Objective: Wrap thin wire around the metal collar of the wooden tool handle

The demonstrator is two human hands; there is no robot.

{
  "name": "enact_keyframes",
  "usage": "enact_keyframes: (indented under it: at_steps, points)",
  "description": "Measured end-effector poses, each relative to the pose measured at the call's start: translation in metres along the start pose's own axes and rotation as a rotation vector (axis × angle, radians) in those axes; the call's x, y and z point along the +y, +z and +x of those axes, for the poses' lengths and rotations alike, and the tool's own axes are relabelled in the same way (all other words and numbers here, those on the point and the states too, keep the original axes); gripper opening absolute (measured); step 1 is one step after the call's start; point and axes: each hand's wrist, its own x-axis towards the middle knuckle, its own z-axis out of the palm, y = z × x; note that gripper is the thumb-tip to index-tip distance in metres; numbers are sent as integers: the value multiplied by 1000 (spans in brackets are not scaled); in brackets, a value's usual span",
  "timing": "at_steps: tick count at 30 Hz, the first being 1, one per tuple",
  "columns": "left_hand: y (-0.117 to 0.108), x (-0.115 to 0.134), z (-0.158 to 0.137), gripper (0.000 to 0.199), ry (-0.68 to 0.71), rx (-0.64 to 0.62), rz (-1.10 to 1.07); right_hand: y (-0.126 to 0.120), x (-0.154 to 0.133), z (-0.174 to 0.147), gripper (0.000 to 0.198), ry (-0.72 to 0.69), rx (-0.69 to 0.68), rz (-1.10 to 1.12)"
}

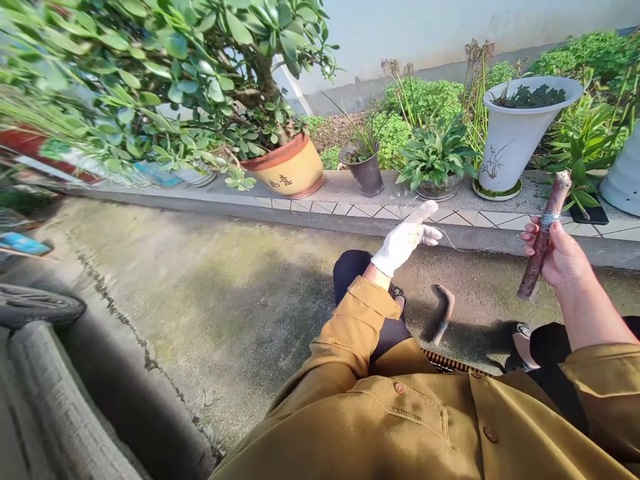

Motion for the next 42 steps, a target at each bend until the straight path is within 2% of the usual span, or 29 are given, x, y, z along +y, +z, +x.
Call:
enact_keyframes:
  at_steps: [3,7,10,14,18,23,27,29,34,36,39,42]
  points:
    - [-4,-7,6,83,98,-10,392,1,-3,-2,34,5,-22,29]
    - [-4,-6,17,97,-15,-113,852,5,-8,-7,54,10,-47,61]
    - [-1,-3,24,99,-43,-225,1061,6,-10,-10,58,29,-53,62]
    - [3,-11,30,86,-17,-364,1223,5,-12,-11,56,35,-78,58]
    - [11,-28,34,67,77,-308,1235,5,-14,-12,45,3,-77,55]
    - [28,-30,34,36,185,-199,1049,9,-21,-15,39,4,-99,72]
    - [42,-17,31,16,265,-298,985,15,-28,-17,47,-1,-124,146]
    - [46,-13,30,23,308,-385,1028,20,-33,-19,52,-16,-139,175]
    - [49,-12,36,62,403,-492,1164,35,-43,-26,62,-21,-248,229]
    - [49,-14,39,62,380,-551,1196,41,-44,-27,63,-7,-269,296]
    - [50,-19,40,50,353,-637,1232,47,-46,-25,60,6,-272,382]
    - [52,-28,40,51,395,-592,1242,51,-47,-20,55,34,-286,455]
